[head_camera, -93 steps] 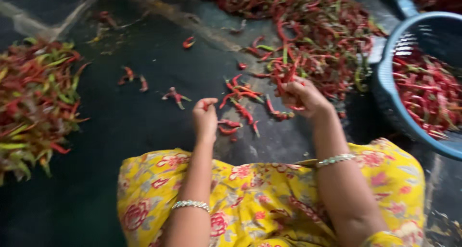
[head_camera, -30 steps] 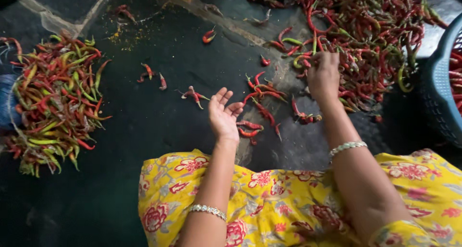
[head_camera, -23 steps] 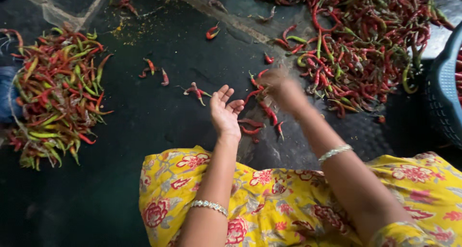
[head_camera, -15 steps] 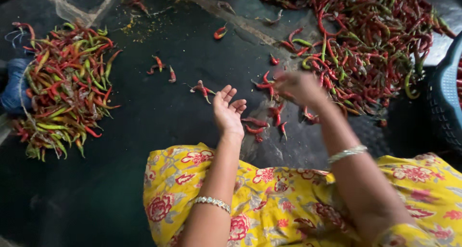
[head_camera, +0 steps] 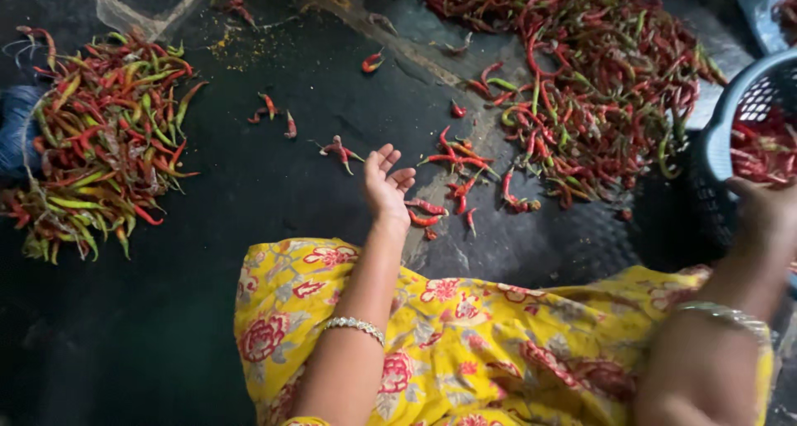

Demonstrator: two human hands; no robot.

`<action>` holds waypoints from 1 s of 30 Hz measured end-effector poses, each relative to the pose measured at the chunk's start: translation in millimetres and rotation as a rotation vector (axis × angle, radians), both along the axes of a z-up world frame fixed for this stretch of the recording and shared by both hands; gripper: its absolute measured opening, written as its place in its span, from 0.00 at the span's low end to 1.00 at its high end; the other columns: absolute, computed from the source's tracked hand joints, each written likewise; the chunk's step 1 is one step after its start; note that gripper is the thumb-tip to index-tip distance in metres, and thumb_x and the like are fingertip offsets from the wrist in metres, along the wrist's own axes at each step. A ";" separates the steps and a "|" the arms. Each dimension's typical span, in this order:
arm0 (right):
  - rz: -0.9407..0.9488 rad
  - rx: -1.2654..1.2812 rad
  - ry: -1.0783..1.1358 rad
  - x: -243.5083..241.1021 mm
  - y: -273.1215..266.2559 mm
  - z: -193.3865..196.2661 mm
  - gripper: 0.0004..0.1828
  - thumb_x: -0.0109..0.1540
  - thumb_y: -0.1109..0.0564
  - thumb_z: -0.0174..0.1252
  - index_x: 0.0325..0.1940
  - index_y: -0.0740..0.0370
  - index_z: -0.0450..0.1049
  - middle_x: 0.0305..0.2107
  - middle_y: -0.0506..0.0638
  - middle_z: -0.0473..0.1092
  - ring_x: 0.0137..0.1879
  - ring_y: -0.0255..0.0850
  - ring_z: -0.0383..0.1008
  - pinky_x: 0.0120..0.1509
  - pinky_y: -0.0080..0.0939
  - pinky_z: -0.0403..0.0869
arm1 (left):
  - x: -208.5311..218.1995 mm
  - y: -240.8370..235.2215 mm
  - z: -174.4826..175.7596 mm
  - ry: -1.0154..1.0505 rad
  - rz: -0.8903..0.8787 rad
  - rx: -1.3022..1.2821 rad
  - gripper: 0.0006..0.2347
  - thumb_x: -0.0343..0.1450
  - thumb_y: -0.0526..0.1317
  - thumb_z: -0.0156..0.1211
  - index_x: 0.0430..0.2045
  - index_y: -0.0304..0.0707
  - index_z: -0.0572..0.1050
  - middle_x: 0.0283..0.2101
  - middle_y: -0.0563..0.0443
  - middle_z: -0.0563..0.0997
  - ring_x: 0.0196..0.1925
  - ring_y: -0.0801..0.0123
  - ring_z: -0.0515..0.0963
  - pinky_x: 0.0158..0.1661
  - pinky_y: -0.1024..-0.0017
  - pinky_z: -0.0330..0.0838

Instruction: The person sorts red and green chilies on the floor by hand, moving them from large piles into a blue plastic basket.

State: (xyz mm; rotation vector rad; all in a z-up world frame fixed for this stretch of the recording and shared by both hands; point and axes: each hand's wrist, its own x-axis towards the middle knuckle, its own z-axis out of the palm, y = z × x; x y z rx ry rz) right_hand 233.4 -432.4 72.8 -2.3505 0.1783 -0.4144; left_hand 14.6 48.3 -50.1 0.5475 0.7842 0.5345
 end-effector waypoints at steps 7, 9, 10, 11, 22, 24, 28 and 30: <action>0.681 -0.363 -0.079 -28.2 189.8 -33.8 0.16 0.66 0.59 0.60 0.59 0.60 0.80 0.40 0.56 0.79 0.38 0.44 0.78 0.40 0.45 0.76 | -3.6 -2.8 8.8 0.037 0.029 0.032 0.17 0.71 0.49 0.53 0.49 0.41 0.77 0.46 0.50 0.81 0.25 0.69 0.80 0.28 0.73 0.71; 0.855 -0.592 0.148 -62.7 260.3 -68.1 0.28 0.55 0.64 0.60 0.61 0.50 0.78 0.42 0.54 0.78 0.41 0.47 0.79 0.43 0.46 0.76 | -4.5 -5.3 12.7 0.047 0.024 0.048 0.17 0.71 0.49 0.53 0.49 0.41 0.76 0.46 0.50 0.81 0.25 0.70 0.80 0.27 0.74 0.71; 1.067 -0.879 0.096 -73.2 288.1 -81.4 0.38 0.51 0.69 0.58 0.65 0.49 0.75 0.45 0.55 0.77 0.45 0.52 0.79 0.44 0.50 0.78 | -5.2 -6.3 13.9 0.047 0.021 0.051 0.16 0.71 0.49 0.53 0.49 0.41 0.77 0.46 0.50 0.81 0.25 0.70 0.80 0.28 0.74 0.71; 1.102 -0.618 -0.050 -87.9 302.1 -92.5 0.27 0.56 0.64 0.58 0.60 0.53 0.77 0.47 0.56 0.77 0.48 0.53 0.79 0.49 0.50 0.77 | -6.2 -7.1 14.3 0.048 0.017 0.052 0.16 0.71 0.49 0.53 0.48 0.41 0.77 0.46 0.50 0.81 0.25 0.70 0.80 0.28 0.75 0.71; 1.020 -0.735 -0.260 -75.9 348.9 -129.0 0.07 0.55 0.57 0.62 0.37 0.55 0.78 0.37 0.52 0.76 0.49 0.50 0.76 0.56 0.48 0.74 | -7.6 -10.1 0.6 0.057 0.013 0.029 0.15 0.71 0.47 0.54 0.48 0.41 0.76 0.45 0.50 0.81 0.25 0.69 0.79 0.28 0.74 0.71; 1.082 -0.712 -0.304 -63.5 333.3 -127.7 0.13 0.47 0.54 0.63 0.35 0.57 0.79 0.33 0.55 0.76 0.47 0.53 0.76 0.51 0.52 0.74 | -5.4 -8.5 3.2 0.095 0.020 0.029 0.15 0.70 0.46 0.54 0.46 0.42 0.77 0.44 0.49 0.82 0.24 0.69 0.79 0.26 0.74 0.70; 1.286 -0.283 -0.098 11.6 212.0 -87.2 0.10 0.52 0.61 0.60 0.37 0.61 0.79 0.45 0.57 0.78 0.50 0.51 0.79 0.50 0.48 0.76 | -2.6 -4.3 3.6 0.087 -0.001 0.017 0.14 0.70 0.47 0.56 0.45 0.42 0.77 0.42 0.51 0.81 0.24 0.68 0.79 0.27 0.73 0.71; 0.681 0.163 0.431 29.5 125.2 -51.2 0.09 0.65 0.62 0.52 0.45 0.63 0.77 0.38 0.55 0.77 0.41 0.43 0.78 0.42 0.40 0.75 | -7.1 -4.3 2.6 0.050 -0.029 -0.023 0.15 0.70 0.49 0.55 0.45 0.43 0.76 0.41 0.53 0.80 0.25 0.70 0.78 0.28 0.72 0.72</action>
